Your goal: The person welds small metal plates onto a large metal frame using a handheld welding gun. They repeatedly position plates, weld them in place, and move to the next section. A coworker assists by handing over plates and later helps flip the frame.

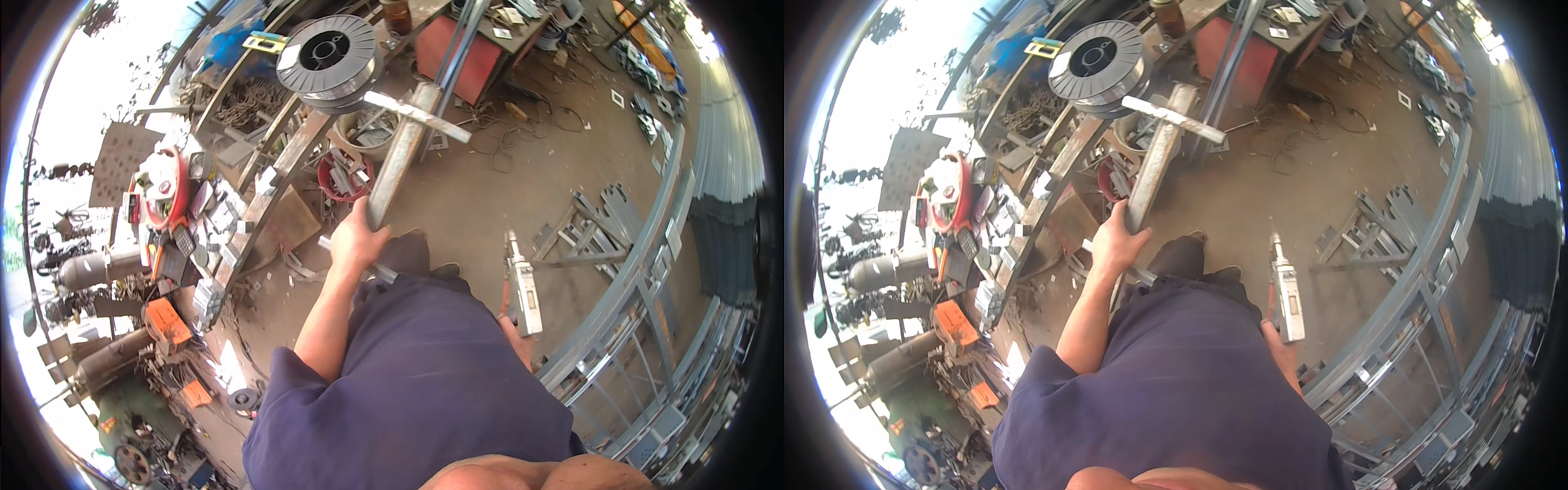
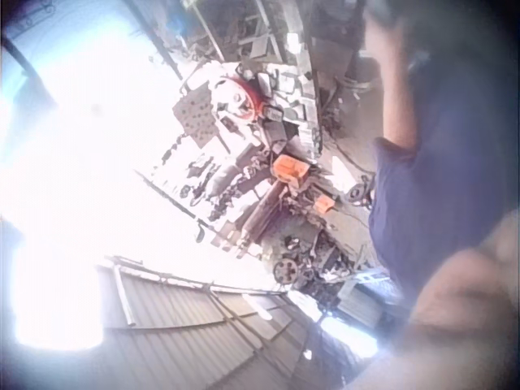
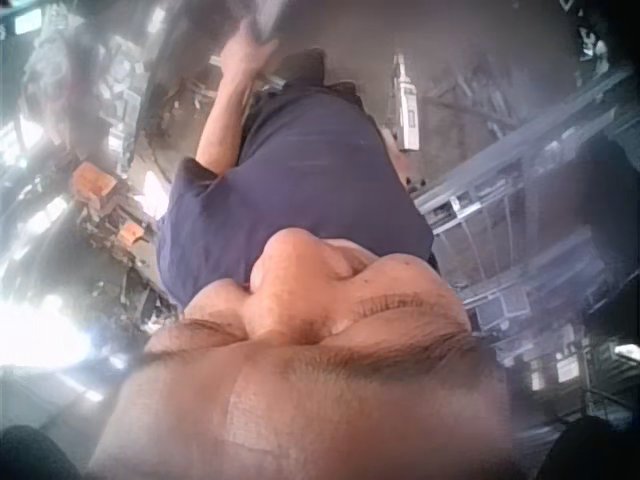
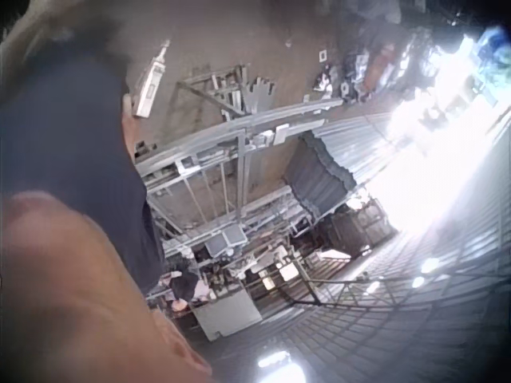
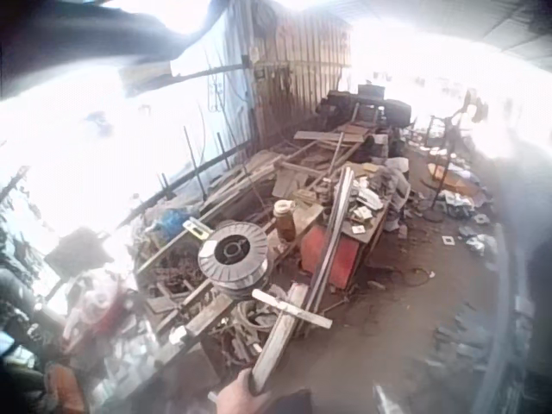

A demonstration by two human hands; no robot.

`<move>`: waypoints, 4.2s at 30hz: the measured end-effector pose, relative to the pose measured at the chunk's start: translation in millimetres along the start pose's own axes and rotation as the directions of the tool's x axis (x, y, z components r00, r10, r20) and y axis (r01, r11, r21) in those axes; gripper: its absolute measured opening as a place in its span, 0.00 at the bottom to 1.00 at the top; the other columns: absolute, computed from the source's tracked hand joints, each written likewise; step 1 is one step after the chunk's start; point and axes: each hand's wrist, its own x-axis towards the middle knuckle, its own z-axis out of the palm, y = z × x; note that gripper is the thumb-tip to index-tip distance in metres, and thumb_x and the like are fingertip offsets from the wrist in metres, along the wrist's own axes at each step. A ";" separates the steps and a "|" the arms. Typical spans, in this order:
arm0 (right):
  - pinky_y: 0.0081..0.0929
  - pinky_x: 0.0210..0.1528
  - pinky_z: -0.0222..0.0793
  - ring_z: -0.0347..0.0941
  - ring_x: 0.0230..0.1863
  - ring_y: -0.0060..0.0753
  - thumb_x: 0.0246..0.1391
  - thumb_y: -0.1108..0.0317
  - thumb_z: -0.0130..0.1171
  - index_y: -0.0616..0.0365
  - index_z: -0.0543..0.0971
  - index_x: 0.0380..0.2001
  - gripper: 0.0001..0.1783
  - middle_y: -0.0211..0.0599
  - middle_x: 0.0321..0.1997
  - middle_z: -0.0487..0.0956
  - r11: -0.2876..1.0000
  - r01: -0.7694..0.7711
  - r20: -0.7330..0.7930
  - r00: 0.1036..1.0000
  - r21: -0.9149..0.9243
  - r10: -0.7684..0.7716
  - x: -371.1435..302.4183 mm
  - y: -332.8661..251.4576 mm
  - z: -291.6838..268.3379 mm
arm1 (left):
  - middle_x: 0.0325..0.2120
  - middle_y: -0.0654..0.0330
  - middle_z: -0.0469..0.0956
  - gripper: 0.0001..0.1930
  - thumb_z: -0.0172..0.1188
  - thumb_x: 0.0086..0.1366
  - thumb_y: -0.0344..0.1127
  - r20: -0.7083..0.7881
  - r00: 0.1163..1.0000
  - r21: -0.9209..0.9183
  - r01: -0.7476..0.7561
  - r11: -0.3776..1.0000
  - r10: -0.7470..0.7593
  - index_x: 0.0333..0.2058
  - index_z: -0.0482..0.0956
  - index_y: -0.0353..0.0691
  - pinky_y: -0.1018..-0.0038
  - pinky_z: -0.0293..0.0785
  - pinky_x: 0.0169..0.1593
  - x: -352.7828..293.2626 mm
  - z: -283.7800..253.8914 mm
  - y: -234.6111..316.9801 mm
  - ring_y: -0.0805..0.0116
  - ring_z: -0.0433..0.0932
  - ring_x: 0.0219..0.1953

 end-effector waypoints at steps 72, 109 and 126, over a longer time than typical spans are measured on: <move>0.23 0.46 0.73 0.76 0.44 0.23 0.55 0.74 0.66 0.60 0.74 0.59 0.27 0.29 0.45 0.79 0.963 0.200 -0.108 0.969 -0.182 -0.222 69.2 -117.4 272.1 | 0.51 0.54 0.80 0.27 0.73 0.63 0.40 0.108 0.680 -0.893 0.387 0.230 -0.725 0.56 0.76 0.32 0.62 0.82 0.43 334.4 -101.4 -433.6 0.61 0.81 0.45; 0.48 0.49 0.75 0.79 0.51 0.54 0.44 0.65 0.71 0.53 0.65 0.69 0.46 0.46 0.55 0.77 0.900 0.322 -0.853 0.335 -0.295 -0.400 176.4 -256.7 -176.5 | 0.48 0.55 0.79 0.30 0.72 0.61 0.37 0.609 -0.772 -0.367 -0.478 0.798 -0.183 0.59 0.69 0.36 0.63 0.69 0.65 77.2 298.8 516.4 0.59 0.76 0.57; 0.46 0.44 0.73 0.79 0.39 0.49 0.45 0.61 0.68 0.49 0.81 0.35 0.12 0.34 0.32 0.82 0.921 -0.135 -0.921 -0.199 0.365 0.335 268.3 -132.1 -35.5 | 0.40 0.61 0.77 0.30 0.77 0.54 0.46 0.364 -0.932 -0.316 -0.130 0.940 -0.007 0.48 0.68 0.46 0.46 0.66 0.66 113.5 354.6 772.0 0.54 0.76 0.54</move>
